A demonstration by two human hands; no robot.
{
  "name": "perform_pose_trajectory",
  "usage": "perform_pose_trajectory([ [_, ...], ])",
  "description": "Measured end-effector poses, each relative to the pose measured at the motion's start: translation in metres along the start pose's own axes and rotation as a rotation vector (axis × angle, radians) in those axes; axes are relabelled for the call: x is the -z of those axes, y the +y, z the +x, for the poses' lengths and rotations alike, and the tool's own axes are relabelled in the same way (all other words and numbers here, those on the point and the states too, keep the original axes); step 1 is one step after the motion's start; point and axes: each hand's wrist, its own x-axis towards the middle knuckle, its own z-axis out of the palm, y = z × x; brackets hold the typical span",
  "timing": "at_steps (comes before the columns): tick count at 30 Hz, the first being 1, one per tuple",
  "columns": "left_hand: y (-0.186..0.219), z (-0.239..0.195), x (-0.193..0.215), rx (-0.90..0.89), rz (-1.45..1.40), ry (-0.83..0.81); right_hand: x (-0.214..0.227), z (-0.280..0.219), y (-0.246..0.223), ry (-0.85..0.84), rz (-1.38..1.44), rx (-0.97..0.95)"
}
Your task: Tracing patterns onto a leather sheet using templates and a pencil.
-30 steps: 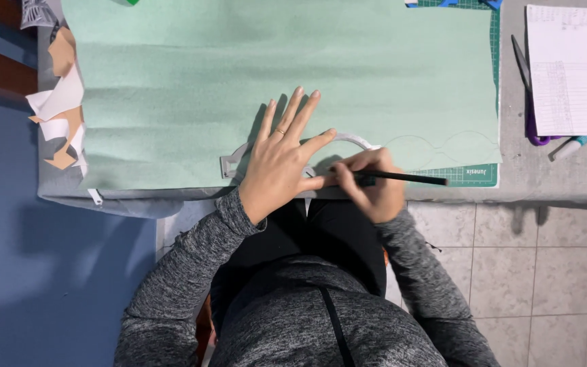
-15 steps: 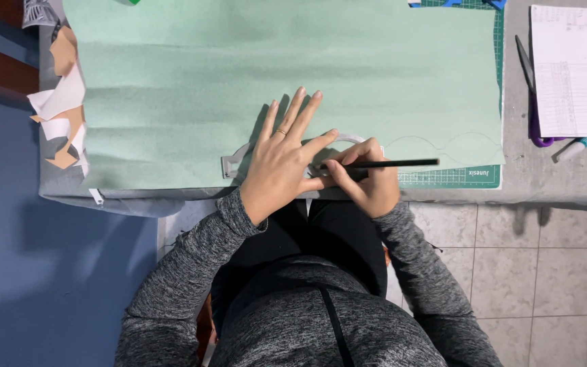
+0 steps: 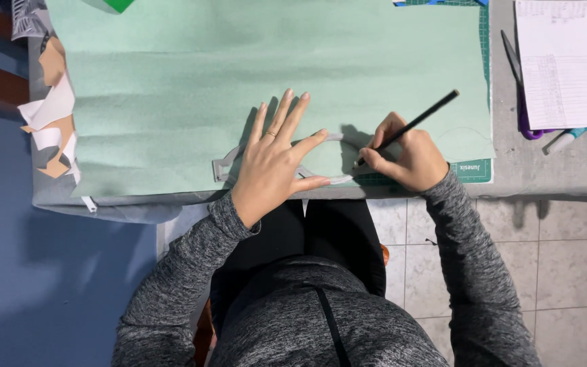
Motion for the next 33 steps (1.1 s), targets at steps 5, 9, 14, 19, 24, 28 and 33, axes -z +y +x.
perform_pose_trajectory([
  [5,0.000,0.001,0.000,0.001,-0.004,-0.005,0.009,0.008,0.003,-0.012,0.008,-0.009],
  [9,0.001,0.001,0.000,0.004,-0.008,-0.004,0.012,0.012,0.011,0.006,0.032,-0.020],
  [14,0.001,0.001,0.001,0.011,-0.006,-0.007,0.015,0.009,0.018,0.026,0.034,-0.036],
  [19,0.006,0.000,0.000,-0.017,0.011,-0.017,0.011,-0.002,0.021,0.062,0.040,-0.013],
  [24,0.018,0.002,-0.005,0.016,-0.021,-0.040,0.000,-0.031,0.006,0.300,0.426,0.083],
  [28,0.024,0.001,-0.005,-0.006,-0.034,0.000,-0.021,-0.055,0.021,0.397,0.397,0.186],
  [33,0.021,-0.014,-0.029,-0.062,0.002,0.089,-0.029,-0.068,-0.008,0.470,0.156,0.111],
])
